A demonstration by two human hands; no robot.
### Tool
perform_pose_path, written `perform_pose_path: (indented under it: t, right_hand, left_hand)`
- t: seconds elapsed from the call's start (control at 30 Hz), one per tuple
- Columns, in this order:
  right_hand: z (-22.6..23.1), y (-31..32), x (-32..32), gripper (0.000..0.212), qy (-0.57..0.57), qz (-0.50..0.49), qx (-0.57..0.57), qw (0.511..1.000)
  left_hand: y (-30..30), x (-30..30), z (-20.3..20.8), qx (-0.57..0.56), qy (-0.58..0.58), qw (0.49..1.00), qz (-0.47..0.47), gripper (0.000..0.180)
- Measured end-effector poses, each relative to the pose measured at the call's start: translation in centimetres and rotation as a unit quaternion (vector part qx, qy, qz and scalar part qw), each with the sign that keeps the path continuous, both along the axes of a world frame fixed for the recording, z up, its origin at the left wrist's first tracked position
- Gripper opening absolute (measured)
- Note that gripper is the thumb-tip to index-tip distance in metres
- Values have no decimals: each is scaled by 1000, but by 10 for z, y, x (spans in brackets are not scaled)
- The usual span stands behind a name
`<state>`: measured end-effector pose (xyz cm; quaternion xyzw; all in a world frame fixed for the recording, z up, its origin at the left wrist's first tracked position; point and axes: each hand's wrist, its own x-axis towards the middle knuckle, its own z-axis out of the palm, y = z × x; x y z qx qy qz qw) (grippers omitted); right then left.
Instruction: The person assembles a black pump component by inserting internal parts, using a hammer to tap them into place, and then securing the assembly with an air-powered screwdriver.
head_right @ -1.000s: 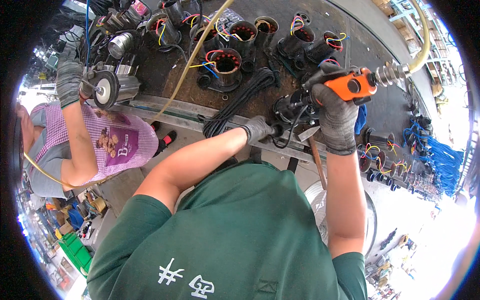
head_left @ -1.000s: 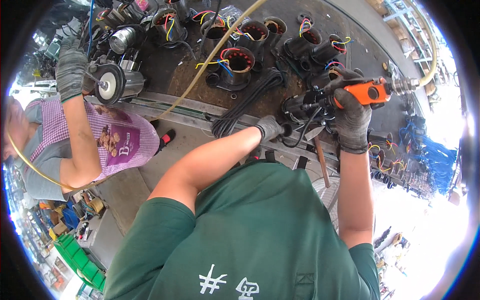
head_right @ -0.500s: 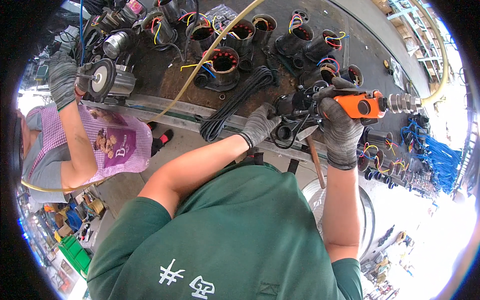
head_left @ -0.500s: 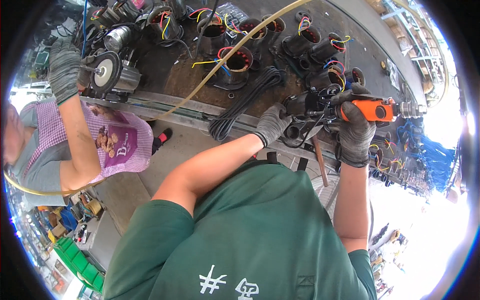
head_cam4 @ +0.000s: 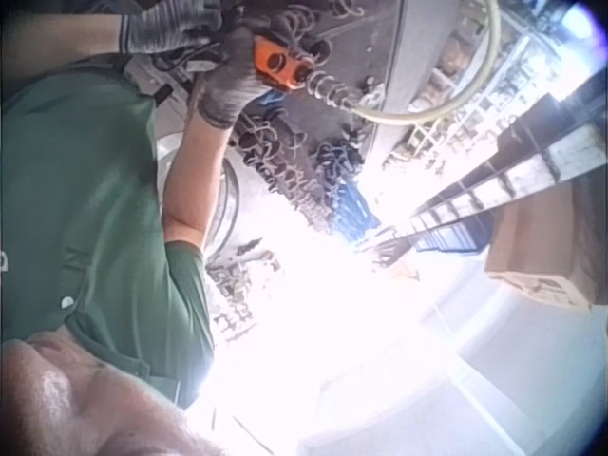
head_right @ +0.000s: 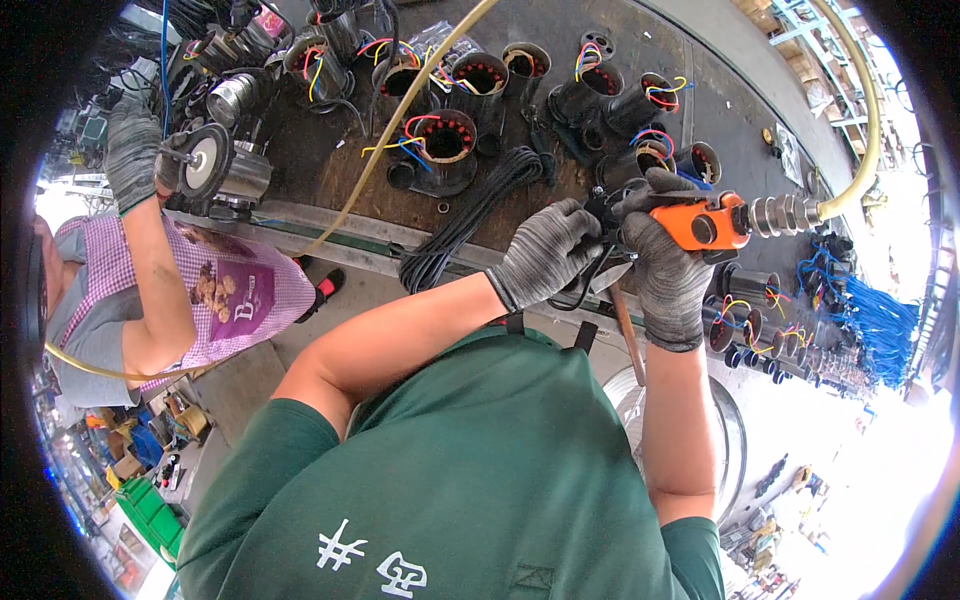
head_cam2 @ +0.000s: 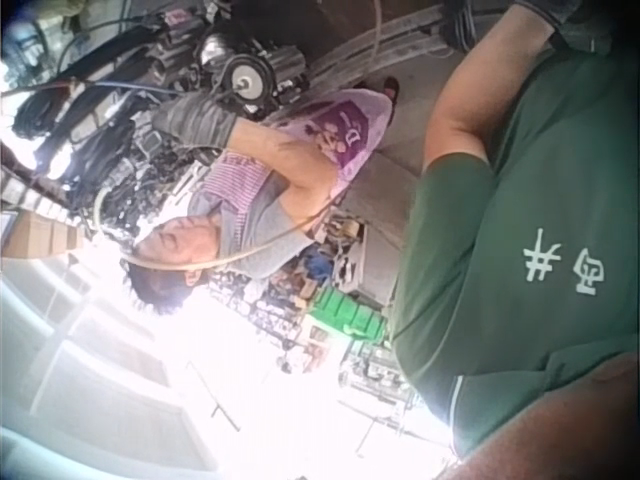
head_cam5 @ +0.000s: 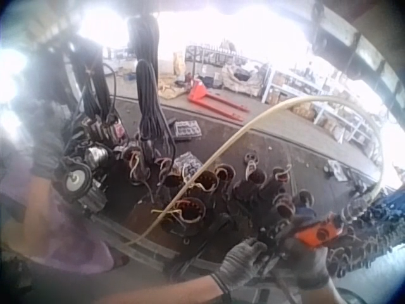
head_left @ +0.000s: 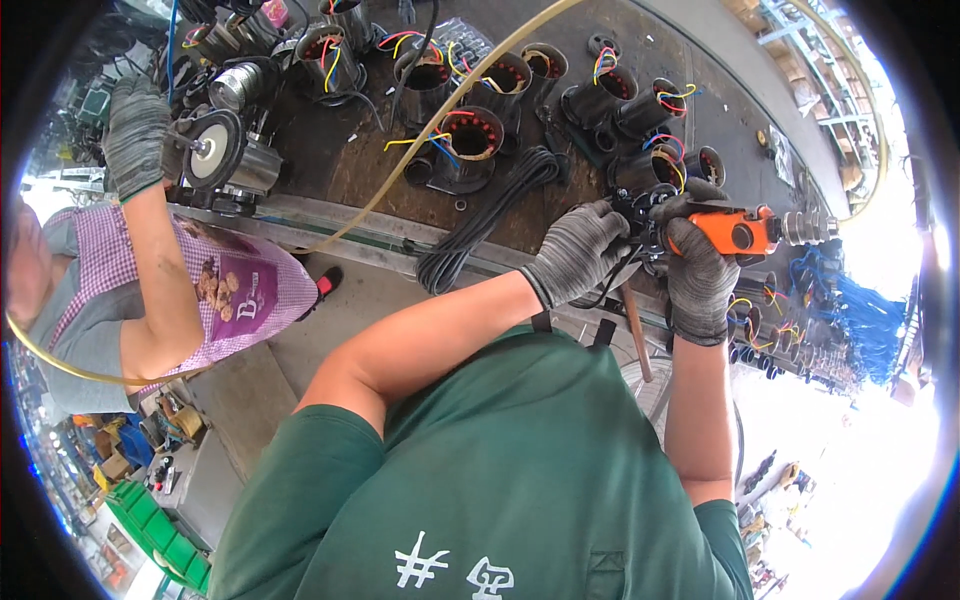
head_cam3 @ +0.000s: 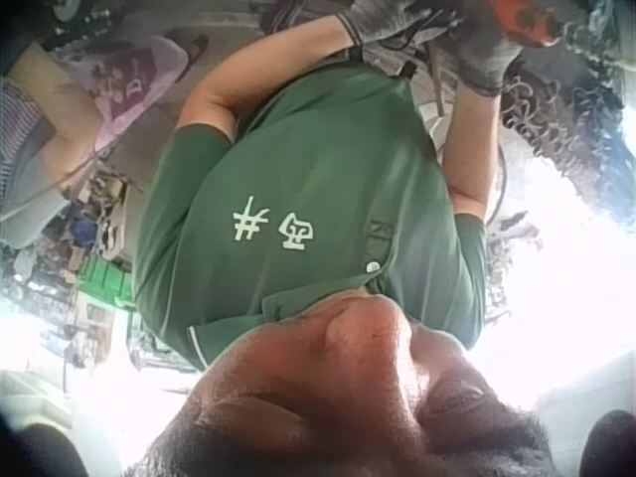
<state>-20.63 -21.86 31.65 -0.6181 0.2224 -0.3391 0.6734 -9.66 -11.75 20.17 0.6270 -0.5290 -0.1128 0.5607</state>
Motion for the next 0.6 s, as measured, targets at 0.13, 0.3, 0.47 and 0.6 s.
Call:
perform_pose_path:
  t: [0.13, 0.3, 0.47, 0.6]
  right_hand:
    - [23, 4, 9, 53, -88, 32, -19, 995]
    - [56, -3, 42, 48, -1, -69, -83, 994]
    - [12, -35, 61, 42, -20, -71, -76, 994]
    - [7, -36, 63, 42, -38, -68, -22, 997]
  left_hand:
    - [-5, 10, 12, -44, 1, 999, 5, 24]
    - [-38, 54, 42, -50, -17, 998, -26, 16]
    - [-71, 77, 13, 54, -70, 987, -135, 16]
    - [-71, 79, 4, 49, -45, 987, -148, 16]
